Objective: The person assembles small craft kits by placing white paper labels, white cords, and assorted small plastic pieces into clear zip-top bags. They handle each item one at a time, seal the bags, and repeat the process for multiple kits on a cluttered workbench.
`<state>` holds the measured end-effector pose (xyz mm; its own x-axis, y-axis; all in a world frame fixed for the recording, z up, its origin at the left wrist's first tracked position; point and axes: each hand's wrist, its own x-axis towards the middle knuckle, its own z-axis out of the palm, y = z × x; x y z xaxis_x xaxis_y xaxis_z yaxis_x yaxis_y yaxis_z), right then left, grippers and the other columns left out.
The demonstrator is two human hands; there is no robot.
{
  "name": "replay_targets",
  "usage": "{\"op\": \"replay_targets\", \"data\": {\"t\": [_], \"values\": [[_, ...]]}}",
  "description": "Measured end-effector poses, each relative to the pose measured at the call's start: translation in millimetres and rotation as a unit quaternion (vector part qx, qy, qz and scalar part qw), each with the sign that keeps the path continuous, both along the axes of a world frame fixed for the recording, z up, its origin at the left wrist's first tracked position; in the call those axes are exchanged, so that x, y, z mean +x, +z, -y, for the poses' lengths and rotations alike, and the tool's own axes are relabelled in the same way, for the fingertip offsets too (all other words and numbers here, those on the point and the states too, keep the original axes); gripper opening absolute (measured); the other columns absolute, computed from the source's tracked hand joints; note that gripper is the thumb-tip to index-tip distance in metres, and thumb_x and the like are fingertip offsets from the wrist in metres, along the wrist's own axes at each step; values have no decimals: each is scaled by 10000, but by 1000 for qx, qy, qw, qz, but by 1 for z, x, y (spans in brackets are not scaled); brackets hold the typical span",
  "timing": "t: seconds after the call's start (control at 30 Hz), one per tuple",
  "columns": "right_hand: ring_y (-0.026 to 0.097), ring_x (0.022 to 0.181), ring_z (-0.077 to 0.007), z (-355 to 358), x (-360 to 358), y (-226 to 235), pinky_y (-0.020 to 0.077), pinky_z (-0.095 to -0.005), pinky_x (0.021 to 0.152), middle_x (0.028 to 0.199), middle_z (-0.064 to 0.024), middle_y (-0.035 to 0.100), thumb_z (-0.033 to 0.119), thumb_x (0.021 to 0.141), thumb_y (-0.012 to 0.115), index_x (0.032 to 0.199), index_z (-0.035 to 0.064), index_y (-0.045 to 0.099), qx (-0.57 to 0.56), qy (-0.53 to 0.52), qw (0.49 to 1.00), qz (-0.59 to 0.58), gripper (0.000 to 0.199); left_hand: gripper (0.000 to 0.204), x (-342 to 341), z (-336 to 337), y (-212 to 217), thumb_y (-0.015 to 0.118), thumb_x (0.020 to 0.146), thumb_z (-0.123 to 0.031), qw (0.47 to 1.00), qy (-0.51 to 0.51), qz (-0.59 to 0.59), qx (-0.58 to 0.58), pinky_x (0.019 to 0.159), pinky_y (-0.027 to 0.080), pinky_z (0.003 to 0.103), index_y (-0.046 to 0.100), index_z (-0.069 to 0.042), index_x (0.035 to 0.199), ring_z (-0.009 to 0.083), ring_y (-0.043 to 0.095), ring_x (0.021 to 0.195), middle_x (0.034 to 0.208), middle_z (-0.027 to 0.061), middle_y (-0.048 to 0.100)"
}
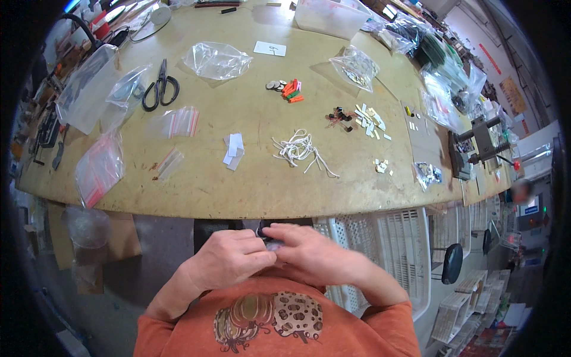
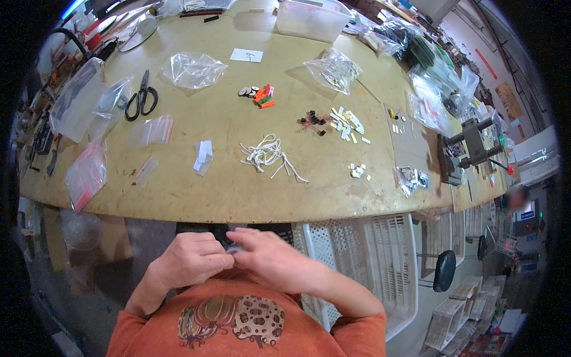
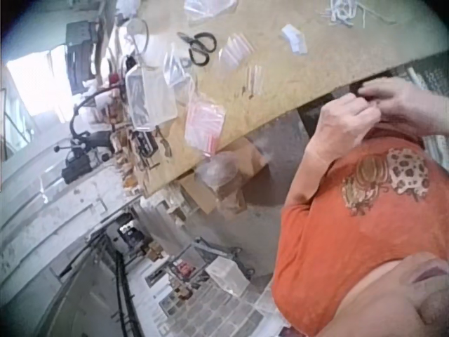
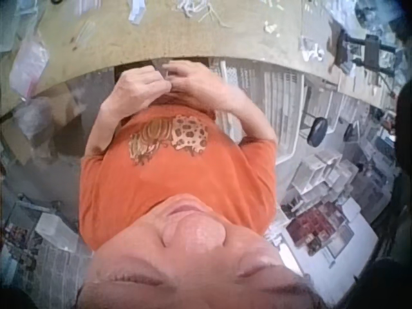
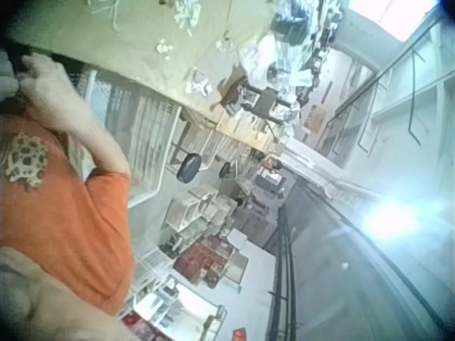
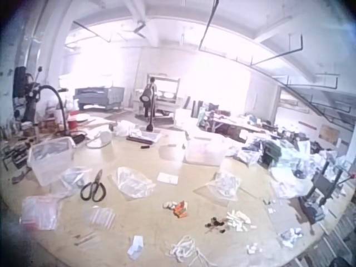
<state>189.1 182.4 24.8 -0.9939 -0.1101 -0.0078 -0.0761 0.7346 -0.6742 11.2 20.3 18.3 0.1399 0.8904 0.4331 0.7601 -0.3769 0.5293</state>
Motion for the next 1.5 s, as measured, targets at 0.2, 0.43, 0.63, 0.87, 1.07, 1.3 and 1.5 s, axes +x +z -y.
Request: {"op": "replay_targets", "data": {"t": [0.2,0.43,0.63,0.87,1.07,1.3,1.5], "values": [[682,873,-223,-82,-35,4,533,-352,753,915,-100,708,123,865,757,1001,14,711,-48,-400,915,-18,180,116,-3,-4,-1,744,772,-90,998,63,14,8,580,502,350,643,-101,828,224,582,656,706,32,565],[587,636,-93,-118,-49,-49,473,-284,564,741,-60,686,154,889,751,923,-8,675,-14,-458,889,-6,182,135,-13,-2,-15,756,797,-85,993,108,34,28,588,513,354,626,-93,830,228,602,665,723,39,585],[657,705,-89,-98,-25,-4,465,-241,581,815,-68,739,102,961,654,931,25,641,-261,-455,849,-71,83,102,-20,1,-16,752,807,-54,987,127,91,39,595,514,384,675,-60,874,283,622,669,746,88,631],[595,687,-6,6,-35,10,458,-217,540,857,-9,719,-6,918,723,929,34,633,-263,-321,900,-137,99,168,-11,-13,-10,791,754,-44,985,121,70,100,562,503,354,678,-61,877,240,604,644,750,51,626],[658,678,-242,9,-32,4,478,-295,541,943,-57,702,22,754,778,1024,77,696,63,-144,963,-217,287,177,-16,-4,-16,785,736,-43,981,150,58,105,560,508,344,685,-64,880,233,604,641,758,40,630],[582,1246,-286,6,-31,14,461,-401,959,1322,-113,611,111,719,761,1006,109,710,223,-103,954,-172,292,156,-16,-3,-18,761,742,-45,988,98,62,99,562,512,346,677,-85,866,226,609,667,781,31,633],[508,1347,-331,-7,-41,16,434,-456,1050,1422,-149,553,30,728,711,979,89,721,135,3,990,-26,258,121,-19,-12,-21,747,780,-45,988,28,118,99,635,526,363,677,-90,868,237,622,716,817,38,652]]}}
